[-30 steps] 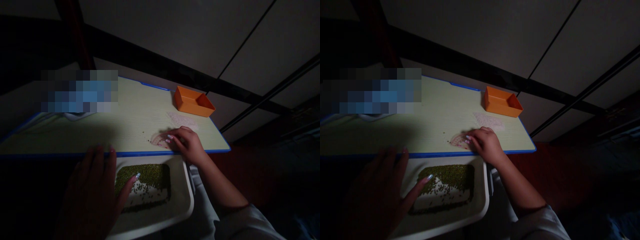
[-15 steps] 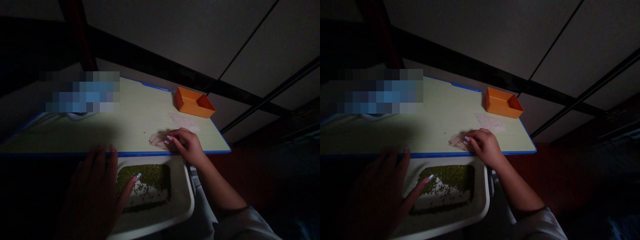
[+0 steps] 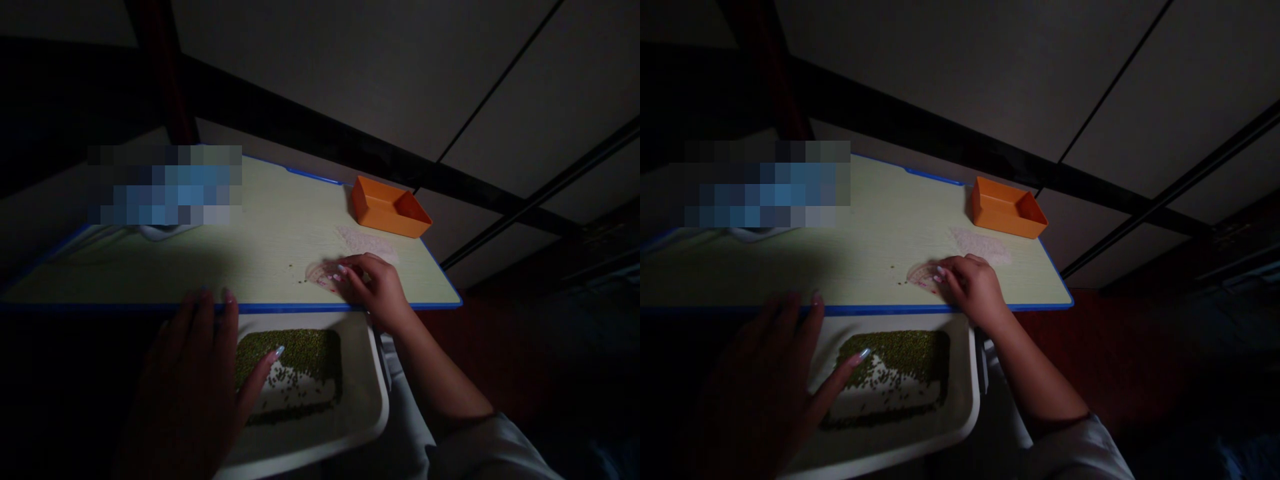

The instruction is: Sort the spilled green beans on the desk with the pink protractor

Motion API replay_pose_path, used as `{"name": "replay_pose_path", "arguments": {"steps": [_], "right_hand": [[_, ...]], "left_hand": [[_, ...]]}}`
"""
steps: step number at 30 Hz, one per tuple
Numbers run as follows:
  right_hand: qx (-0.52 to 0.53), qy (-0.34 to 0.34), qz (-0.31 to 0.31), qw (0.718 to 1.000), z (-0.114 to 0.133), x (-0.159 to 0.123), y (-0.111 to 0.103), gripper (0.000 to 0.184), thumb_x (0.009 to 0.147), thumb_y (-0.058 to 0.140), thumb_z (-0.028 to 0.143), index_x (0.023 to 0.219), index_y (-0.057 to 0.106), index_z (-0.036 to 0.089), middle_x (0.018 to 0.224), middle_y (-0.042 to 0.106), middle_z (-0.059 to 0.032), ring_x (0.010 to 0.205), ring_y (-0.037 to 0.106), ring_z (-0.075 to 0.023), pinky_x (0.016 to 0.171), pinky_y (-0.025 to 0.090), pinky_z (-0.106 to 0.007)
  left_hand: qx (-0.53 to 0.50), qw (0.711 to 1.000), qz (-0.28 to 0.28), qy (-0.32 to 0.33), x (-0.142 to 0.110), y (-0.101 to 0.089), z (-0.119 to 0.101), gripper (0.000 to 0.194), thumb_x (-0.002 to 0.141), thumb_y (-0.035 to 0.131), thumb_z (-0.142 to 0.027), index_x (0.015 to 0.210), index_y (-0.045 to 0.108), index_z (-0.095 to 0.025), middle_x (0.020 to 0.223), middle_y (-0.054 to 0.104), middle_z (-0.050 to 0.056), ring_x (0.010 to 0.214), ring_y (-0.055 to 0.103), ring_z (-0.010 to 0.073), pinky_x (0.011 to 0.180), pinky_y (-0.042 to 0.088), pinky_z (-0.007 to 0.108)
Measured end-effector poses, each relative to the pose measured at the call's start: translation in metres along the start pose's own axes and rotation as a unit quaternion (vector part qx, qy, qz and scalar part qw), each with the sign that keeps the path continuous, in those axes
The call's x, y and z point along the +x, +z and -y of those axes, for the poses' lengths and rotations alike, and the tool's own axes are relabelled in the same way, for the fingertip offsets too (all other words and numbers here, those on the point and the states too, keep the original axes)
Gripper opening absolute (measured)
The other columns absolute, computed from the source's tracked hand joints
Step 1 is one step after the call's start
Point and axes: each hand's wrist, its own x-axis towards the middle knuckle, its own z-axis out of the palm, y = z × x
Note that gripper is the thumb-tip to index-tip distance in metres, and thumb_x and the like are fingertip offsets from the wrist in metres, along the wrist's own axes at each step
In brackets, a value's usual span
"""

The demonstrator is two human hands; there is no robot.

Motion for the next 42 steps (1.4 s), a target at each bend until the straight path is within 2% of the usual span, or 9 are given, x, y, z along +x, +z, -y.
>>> {"name": "replay_pose_path", "arguments": {"steps": [3, 7, 12, 16, 20, 24, 30, 36, 42], "right_hand": [[0.007, -0.002, 0.019, 1.0, 0.0, 0.003, 0.001, 0.015, 0.089, 0.054, 0.025, 0.094, 0.068, 0.021, 0.089, 0.071, -0.0049, 0.079, 0.061, -0.017, 0.072, 0.048, -0.034], [0.023, -0.007, 0.034, 0.999, 0.001, 0.004, 0.0, 0.015, 0.089, 0.054, 0.024, 0.095, 0.068, 0.022, 0.092, 0.071, -0.0044, 0.083, 0.062, -0.0171, 0.074, 0.048, -0.034], [0.042, -0.005, 0.045, 0.998, 0.003, -0.001, -0.003, 0.016, 0.09, 0.054, 0.023, 0.096, 0.068, 0.023, 0.091, 0.072, -0.0035, 0.084, 0.062, -0.0166, 0.076, 0.048, -0.033], [0.051, -0.02, 0.064, 0.996, 0.004, -0.002, -0.004, 0.017, 0.09, 0.053, 0.022, 0.099, 0.068, 0.021, 0.093, 0.072, -0.0038, 0.085, 0.062, -0.0166, 0.077, 0.048, -0.033], [0.058, -0.037, 0.071, 0.995, 0.008, -0.001, -0.003, 0.017, 0.09, 0.053, 0.022, 0.098, 0.068, 0.02, 0.093, 0.072, -0.0044, 0.083, 0.062, -0.0163, 0.076, 0.048, -0.033], [0.078, -0.045, 0.08, 0.993, 0.011, -0.001, -0.003, 0.016, 0.091, 0.053, 0.023, 0.096, 0.068, 0.021, 0.093, 0.072, -0.0036, 0.083, 0.062, -0.0155, 0.076, 0.049, -0.032], [0.091, -0.012, 0.047, 0.995, 0.01, -0.002, -0.004, 0.015, 0.089, 0.055, 0.023, 0.096, 0.068, 0.02, 0.091, 0.072, -0.0045, 0.085, 0.063, -0.0153, 0.076, 0.049, -0.031], [0.06, -0.019, 0.046, 0.997, 0.012, -0.002, 0.0, 0.016, 0.089, 0.055, 0.025, 0.096, 0.069, 0.019, 0.088, 0.071, -0.0045, 0.081, 0.063, -0.015, 0.073, 0.049, -0.03], [-0.01, -0.022, 0.008, 1.0, 0.008, -0.002, 0.005, 0.016, 0.089, 0.054, 0.025, 0.093, 0.069, 0.019, 0.083, 0.07, -0.0041, 0.075, 0.06, -0.0149, 0.069, 0.047, -0.03]], "left_hand": [[0.005, 1.0, 0.002, 0.003, 0.001, 0.0, 0.0, 0.087, 0.078, 0.044, -0.055, 0.146, 0.005, -0.018, 0.149, 0.029, 0.025, 0.141, 0.02, 0.0441, 0.104, 0.033, 0.065], [0.0, 1.0, -0.001, -0.002, 0.001, 0.0, -0.001, 0.089, 0.077, 0.043, -0.057, 0.147, 0.002, -0.021, 0.15, 0.029, 0.022, 0.14, 0.022, 0.0446, 0.103, 0.033, 0.066], [0.002, 1.0, 0.001, -0.001, 0.001, 0.001, -0.001, 0.088, 0.078, 0.042, -0.057, 0.146, 0.008, -0.013, 0.146, 0.031, 0.027, 0.137, 0.025, 0.0475, 0.103, 0.032, 0.066], [0.003, 1.0, 0.006, -0.003, 0.002, 0.001, -0.002, 0.088, 0.078, 0.04, -0.058, 0.146, 0.01, -0.012, 0.145, 0.032, 0.027, 0.138, 0.024, 0.0463, 0.104, 0.032, 0.065], [0.016, 1.0, 0.019, -0.005, 0.003, 0.0, -0.002, 0.086, 0.079, 0.039, -0.059, 0.144, 0.018, -0.007, 0.144, 0.033, 0.029, 0.138, 0.024, 0.046, 0.105, 0.031, 0.063], [0.013, 1.0, 0.007, -0.01, 0.001, 0.0, -0.001, 0.086, 0.079, 0.039, -0.059, 0.145, 0.015, -0.01, 0.145, 0.033, 0.027, 0.139, 0.024, 0.0443, 0.106, 0.031, 0.062], [0.008, 1.0, -0.001, -0.002, -0.001, 0.001, -0.001, 0.09, 0.078, 0.041, -0.058, 0.147, 0.0, -0.017, 0.146, 0.032, 0.024, 0.138, 0.026, 0.0442, 0.104, 0.032, 0.063], [0.017, 1.0, -0.006, 0.006, -0.001, 0.002, 0.001, 0.091, 0.078, 0.04, -0.059, 0.147, 0.001, -0.014, 0.142, 0.034, 0.027, 0.136, 0.027, 0.0463, 0.103, 0.034, 0.064], [0.012, 1.0, -0.006, -0.007, -0.001, 0.002, 0.001, 0.091, 0.077, 0.04, -0.06, 0.147, 0.0, -0.018, 0.144, 0.036, 0.023, 0.137, 0.028, 0.0446, 0.103, 0.034, 0.065]]}}
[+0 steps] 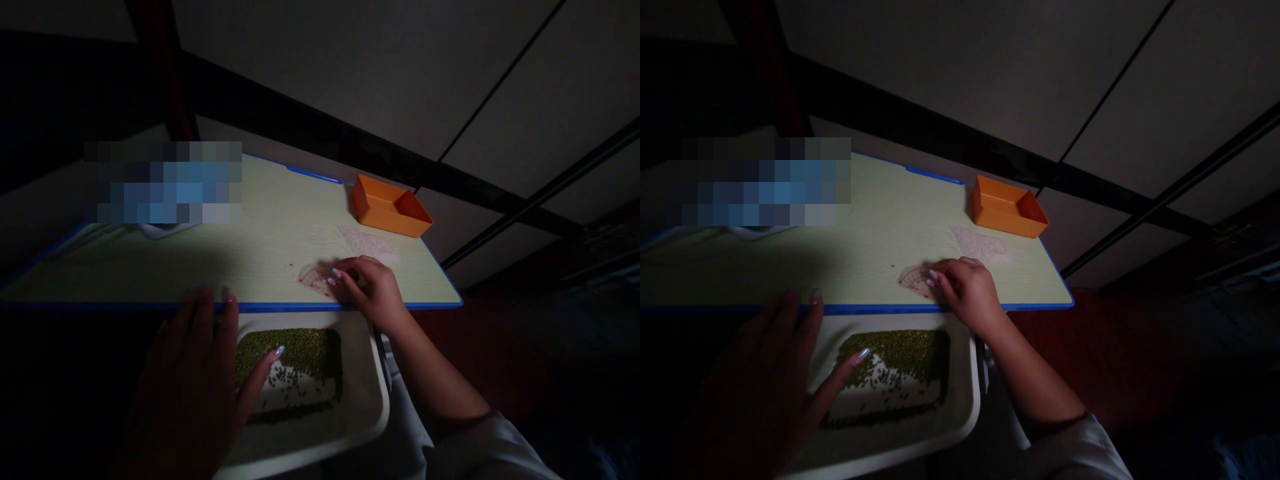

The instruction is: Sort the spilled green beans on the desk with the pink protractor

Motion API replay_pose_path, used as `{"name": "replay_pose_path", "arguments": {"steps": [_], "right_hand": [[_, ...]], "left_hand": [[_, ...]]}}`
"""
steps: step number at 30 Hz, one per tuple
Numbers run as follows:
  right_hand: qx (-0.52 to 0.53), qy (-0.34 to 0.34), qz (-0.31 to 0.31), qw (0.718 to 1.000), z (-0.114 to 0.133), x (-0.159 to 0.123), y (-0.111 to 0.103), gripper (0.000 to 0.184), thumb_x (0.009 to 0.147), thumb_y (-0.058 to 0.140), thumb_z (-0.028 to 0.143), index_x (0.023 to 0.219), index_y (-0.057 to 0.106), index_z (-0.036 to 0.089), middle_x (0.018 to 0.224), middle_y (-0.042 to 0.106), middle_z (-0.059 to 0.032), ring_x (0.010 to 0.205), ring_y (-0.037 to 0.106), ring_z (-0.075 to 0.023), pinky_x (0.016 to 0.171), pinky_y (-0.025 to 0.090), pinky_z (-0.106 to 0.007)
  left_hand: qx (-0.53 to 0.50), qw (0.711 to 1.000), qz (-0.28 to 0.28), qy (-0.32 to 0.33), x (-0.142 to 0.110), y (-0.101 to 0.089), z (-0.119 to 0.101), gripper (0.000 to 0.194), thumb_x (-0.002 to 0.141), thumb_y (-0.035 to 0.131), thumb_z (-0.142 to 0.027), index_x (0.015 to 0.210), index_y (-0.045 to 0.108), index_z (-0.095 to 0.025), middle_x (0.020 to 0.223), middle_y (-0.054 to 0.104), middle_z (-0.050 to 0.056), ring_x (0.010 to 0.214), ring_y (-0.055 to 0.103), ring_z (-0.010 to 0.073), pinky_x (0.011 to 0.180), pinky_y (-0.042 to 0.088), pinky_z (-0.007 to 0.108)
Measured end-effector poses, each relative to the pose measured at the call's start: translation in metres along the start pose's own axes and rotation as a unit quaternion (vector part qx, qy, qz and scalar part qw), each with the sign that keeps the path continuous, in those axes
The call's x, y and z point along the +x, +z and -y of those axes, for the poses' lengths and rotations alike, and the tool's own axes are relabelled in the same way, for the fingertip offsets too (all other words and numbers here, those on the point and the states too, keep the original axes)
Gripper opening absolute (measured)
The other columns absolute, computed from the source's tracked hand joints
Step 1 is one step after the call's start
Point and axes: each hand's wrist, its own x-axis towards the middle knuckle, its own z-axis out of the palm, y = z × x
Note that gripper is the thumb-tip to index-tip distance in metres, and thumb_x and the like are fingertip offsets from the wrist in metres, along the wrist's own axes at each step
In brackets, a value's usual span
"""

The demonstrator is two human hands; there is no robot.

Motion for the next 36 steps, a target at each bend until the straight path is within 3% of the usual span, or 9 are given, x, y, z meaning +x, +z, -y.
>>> {"name": "replay_pose_path", "arguments": {"steps": [9, 18, 22, 27, 36], "right_hand": [[0.011, 0.032, -0.03, 0.999, 0.003, -0.002, -0.001, 0.017, 0.089, 0.053, 0.026, 0.092, 0.068, 0.019, 0.086, 0.071, -0.005, 0.075, 0.061, -0.0151, 0.07, 0.048, -0.031], [0.06, 0.07, -0.004, 0.996, 0.014, 0.001, 0.012, 0.02, 0.086, 0.055, 0.029, 0.093, 0.071, 0.019, 0.086, 0.073, -0.0043, 0.071, 0.062, -0.0136, 0.066, 0.049, -0.028], [0.048, 0.092, -0.009, 0.995, 0.008, -0.002, 0.01, 0.019, 0.085, 0.056, 0.028, 0.092, 0.07, 0.018, 0.083, 0.072, -0.0049, 0.069, 0.061, -0.014, 0.064, 0.048, -0.029], [0.017, 0.119, -0.026, 0.992, -0.002, -0.004, 0.003, 0.019, 0.085, 0.055, 0.028, 0.092, 0.069, 0.018, 0.077, 0.07, -0.0044, 0.067, 0.06, -0.0147, 0.062, 0.046, -0.028], [-0.095, 0.132, -0.069, 0.984, -0.035, 0.003, -0.01, 0.022, 0.085, 0.052, 0.028, 0.092, 0.069, 0.017, 0.079, 0.071, -0.0073, 0.066, 0.06, -0.0167, 0.06, 0.042, -0.026]], "left_hand": [[0.009, 1.0, -0.018, 0.005, 0.0, 0.004, -0.001, 0.087, 0.078, 0.04, -0.058, 0.147, 0.01, -0.013, 0.144, 0.037, 0.025, 0.138, 0.028, 0.0434, 0.104, 0.034, 0.063], [-0.005, 1.0, -0.027, 0.015, 0.0, 0.002, 0.001, 0.087, 0.078, 0.039, -0.059, 0.147, 0.008, -0.016, 0.147, 0.034, 0.023, 0.138, 0.028, 0.044, 0.102, 0.035, 0.065], [-0.001, 1.0, -0.001, 0.006, 0.0, 0.0, -0.001, 0.087, 0.078, 0.041, -0.057, 0.146, 0.011, -0.013, 0.146, 0.034, 0.027, 0.138, 0.027, 0.0453, 0.103, 0.034, 0.065], [-0.011, 1.0, 0.003, -0.001, 0.001, 0.0, -0.001, 0.088, 0.077, 0.044, -0.058, 0.147, 0.007, -0.019, 0.149, 0.032, 0.022, 0.14, 0.024, 0.0434, 0.104, 0.033, 0.065], [0.008, 1.0, 0.001, 0.002, 0.001, -0.001, -0.002, 0.083, 0.079, 0.041, -0.058, 0.143, 0.021, -0.009, 0.144, 0.036, 0.029, 0.138, 0.026, 0.044, 0.103, 0.034, 0.064]]}}
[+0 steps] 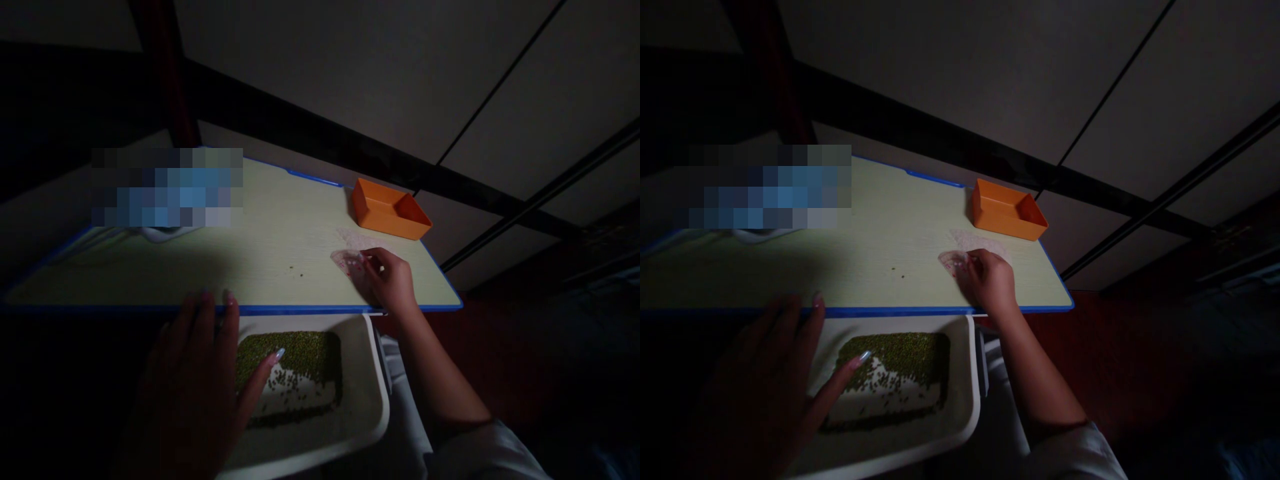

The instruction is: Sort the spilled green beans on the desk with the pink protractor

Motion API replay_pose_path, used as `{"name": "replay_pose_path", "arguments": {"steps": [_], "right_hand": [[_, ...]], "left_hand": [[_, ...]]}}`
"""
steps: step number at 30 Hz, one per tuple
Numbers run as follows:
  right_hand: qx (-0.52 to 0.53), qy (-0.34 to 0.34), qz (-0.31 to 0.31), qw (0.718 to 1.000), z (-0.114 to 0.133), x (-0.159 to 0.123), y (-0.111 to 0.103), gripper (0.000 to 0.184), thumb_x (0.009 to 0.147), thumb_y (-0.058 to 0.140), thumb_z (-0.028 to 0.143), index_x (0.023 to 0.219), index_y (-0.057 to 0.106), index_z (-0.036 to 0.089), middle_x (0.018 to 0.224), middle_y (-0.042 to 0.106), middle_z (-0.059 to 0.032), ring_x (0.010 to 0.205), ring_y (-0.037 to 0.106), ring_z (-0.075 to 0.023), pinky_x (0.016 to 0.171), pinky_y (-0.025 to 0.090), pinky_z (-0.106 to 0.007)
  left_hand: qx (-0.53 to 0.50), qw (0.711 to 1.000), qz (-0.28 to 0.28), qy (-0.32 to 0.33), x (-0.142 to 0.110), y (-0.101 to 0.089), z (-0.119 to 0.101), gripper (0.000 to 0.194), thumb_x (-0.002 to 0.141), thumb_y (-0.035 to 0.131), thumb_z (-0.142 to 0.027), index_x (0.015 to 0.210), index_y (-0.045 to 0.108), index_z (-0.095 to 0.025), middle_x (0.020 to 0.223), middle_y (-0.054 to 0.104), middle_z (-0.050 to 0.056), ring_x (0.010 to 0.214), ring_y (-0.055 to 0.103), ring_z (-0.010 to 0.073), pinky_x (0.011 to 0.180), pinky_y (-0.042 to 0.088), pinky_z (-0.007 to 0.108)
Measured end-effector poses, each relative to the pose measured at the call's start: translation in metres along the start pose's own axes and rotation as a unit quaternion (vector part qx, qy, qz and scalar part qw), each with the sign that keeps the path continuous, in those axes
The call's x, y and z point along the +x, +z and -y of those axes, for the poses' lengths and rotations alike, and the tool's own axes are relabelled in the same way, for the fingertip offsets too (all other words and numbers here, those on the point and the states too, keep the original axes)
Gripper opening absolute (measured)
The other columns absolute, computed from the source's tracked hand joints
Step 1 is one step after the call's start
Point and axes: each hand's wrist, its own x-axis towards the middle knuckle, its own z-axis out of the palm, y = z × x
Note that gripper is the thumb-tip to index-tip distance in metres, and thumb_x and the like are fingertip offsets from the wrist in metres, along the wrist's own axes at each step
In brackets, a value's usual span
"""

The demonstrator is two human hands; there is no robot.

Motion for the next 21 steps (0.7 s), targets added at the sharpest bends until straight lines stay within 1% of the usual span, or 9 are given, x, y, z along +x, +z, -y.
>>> {"name": "replay_pose_path", "arguments": {"steps": [5, 8, 11, 15, 19, 21], "right_hand": [[-0.073, 0.008, -0.036, 0.997, -0.015, 0.008, -0.004, 0.027, 0.085, 0.051, 0.032, 0.093, 0.07, 0.015, 0.077, 0.07, -0.0098, 0.066, 0.06, -0.0194, 0.062, 0.041, -0.029], [-0.05, 0.003, -0.046, 0.998, -0.014, 0.008, -0.004, 0.027, 0.086, 0.051, 0.033, 0.095, 0.07, 0.016, 0.08, 0.07, -0.0092, 0.067, 0.06, -0.0189, 0.063, 0.042, -0.029], [0.009, -0.014, -0.015, 1.0, -0.006, 0.005, -0.001, 0.024, 0.087, 0.051, 0.03, 0.096, 0.068, 0.017, 0.085, 0.071, -0.008, 0.07, 0.061, -0.0173, 0.064, 0.044, -0.028], [0.041, -0.039, 0.027, 0.998, 0.007, 0.005, 0.008, 0.022, 0.087, 0.052, 0.029, 0.096, 0.068, 0.018, 0.085, 0.071, -0.0066, 0.071, 0.06, -0.0166, 0.065, 0.045, -0.029], [0.086, -0.077, 0.054, 0.992, 0.019, 0.007, 0.013, 0.02, 0.088, 0.052, 0.028, 0.096, 0.068, 0.02, 0.088, 0.071, -0.0054, 0.077, 0.06, -0.0161, 0.072, 0.047, -0.031], [0.105, -0.095, 0.065, 0.988, 0.024, 0.009, 0.014, 0.019, 0.089, 0.053, 0.028, 0.095, 0.069, 0.02, 0.089, 0.071, -0.005, 0.079, 0.061, -0.0159, 0.074, 0.047, -0.031]], "left_hand": [[0.006, 1.0, 0.002, 0.003, -0.001, 0.0, 0.0, 0.083, 0.079, 0.043, -0.057, 0.143, 0.02, -0.009, 0.144, 0.035, 0.029, 0.139, 0.024, 0.0432, 0.105, 0.033, 0.062], [0.006, 1.0, 0.012, 0.0, -0.002, -0.001, 0.0, 0.084, 0.079, 0.044, -0.055, 0.144, 0.016, -0.01, 0.144, 0.034, 0.029, 0.14, 0.023, 0.0431, 0.106, 0.032, 0.061], [-0.001, 1.0, 0.015, -0.001, -0.002, -0.001, 0.0, 0.087, 0.078, 0.044, -0.057, 0.146, 0.012, -0.013, 0.146, 0.032, 0.027, 0.14, 0.022, 0.0427, 0.107, 0.031, 0.062], [-0.017, 1.0, 0.007, -0.011, -0.001, 0.0, 0.0, 0.086, 0.078, 0.042, -0.058, 0.146, 0.012, -0.016, 0.148, 0.032, 0.023, 0.141, 0.022, 0.0423, 0.107, 0.03, 0.063], [-0.013, 1.0, 0.013, -0.009, 0.0, 0.001, 0.0, 0.085, 0.078, 0.044, -0.058, 0.145, 0.019, -0.011, 0.147, 0.033, 0.026, 0.141, 0.022, 0.0423, 0.108, 0.03, 0.062], [-0.011, 1.0, 0.012, -0.008, 0.0, 0.001, 0.0, 0.086, 0.078, 0.045, -0.058, 0.144, 0.019, -0.01, 0.147, 0.033, 0.027, 0.141, 0.022, 0.0424, 0.107, 0.031, 0.062]]}}
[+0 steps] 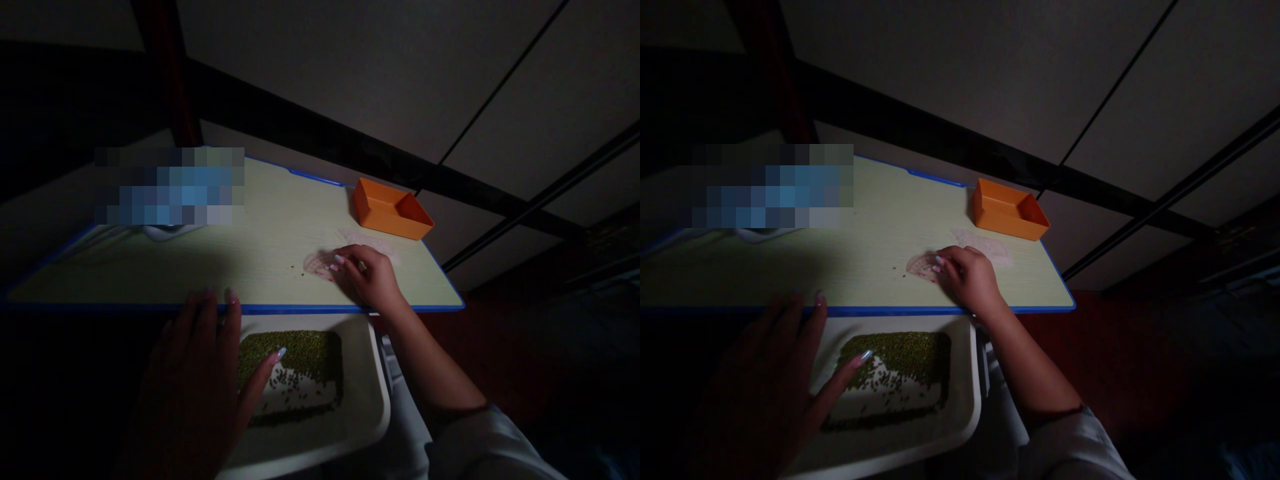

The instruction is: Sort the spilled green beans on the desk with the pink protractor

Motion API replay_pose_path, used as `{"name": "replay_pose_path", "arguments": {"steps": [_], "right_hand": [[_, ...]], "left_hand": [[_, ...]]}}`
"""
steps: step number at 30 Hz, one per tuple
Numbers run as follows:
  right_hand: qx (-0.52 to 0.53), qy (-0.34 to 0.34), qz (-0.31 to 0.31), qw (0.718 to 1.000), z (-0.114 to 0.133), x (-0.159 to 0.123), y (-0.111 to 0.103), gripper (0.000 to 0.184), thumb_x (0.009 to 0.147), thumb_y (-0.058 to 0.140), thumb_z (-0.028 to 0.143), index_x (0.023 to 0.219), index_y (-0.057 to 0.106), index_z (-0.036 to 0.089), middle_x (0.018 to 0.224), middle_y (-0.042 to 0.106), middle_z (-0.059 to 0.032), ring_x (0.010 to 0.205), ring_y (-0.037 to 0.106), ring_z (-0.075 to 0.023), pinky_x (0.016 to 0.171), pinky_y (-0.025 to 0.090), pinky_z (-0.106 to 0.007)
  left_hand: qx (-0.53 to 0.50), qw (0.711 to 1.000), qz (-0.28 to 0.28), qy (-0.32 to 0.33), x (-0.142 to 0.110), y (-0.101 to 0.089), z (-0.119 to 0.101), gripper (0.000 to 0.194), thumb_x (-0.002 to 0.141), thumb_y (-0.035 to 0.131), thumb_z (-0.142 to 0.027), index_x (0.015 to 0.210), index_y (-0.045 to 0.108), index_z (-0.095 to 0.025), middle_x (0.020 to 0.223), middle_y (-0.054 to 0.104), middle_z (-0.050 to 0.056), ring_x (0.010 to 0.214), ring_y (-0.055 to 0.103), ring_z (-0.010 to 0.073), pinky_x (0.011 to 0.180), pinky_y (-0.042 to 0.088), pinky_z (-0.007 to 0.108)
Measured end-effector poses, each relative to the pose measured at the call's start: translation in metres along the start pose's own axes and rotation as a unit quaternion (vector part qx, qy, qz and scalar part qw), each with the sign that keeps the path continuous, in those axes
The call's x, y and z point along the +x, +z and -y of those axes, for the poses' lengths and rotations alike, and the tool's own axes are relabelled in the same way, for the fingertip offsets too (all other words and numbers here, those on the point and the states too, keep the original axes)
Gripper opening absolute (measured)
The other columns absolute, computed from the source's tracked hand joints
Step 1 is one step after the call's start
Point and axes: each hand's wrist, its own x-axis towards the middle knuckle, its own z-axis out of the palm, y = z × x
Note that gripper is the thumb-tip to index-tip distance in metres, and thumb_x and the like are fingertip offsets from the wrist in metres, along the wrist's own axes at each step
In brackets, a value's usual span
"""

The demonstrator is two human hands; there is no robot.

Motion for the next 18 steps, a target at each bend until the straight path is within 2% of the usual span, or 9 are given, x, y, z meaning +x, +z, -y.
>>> {"name": "replay_pose_path", "arguments": {"steps": [11, 18], "right_hand": [[0.033, -0.043, 0.045, 0.998, 0.0087, 0.0028, 0.0012, 0.019, 0.09, 0.052, 0.027, 0.097, 0.069, 0.021, 0.091, 0.072, -0.0036, 0.083, 0.061, -0.0155, 0.076, 0.046, -0.031], [0.039, -0.057, 0.058, 0.996, 0.0112, 0.0015, 0.0015, 0.02, 0.09, 0.052, 0.027, 0.098, 0.069, 0.022, 0.091, 0.071, -0.0036, 0.085, 0.061, -0.0159, 0.077, 0.047, -0.032]], "left_hand": [[-0.005, 1.0, -0.011, 0.005, -0.0002, -0.0013, -0.0002, 0.09, 0.077, 0.046, -0.056, 0.147, 0.005, -0.017, 0.148, 0.032, 0.023, 0.139, 0.025, 0.0431, 0.105, 0.033, 0.063], [-0.008, 1.0, -0.009, 0.007, -0.001, -0.0009, 0.0002, 0.088, 0.077, 0.045, -0.057, 0.146, 0.011, -0.013, 0.148, 0.031, 0.025, 0.139, 0.024, 0.0432, 0.106, 0.032, 0.063]]}}
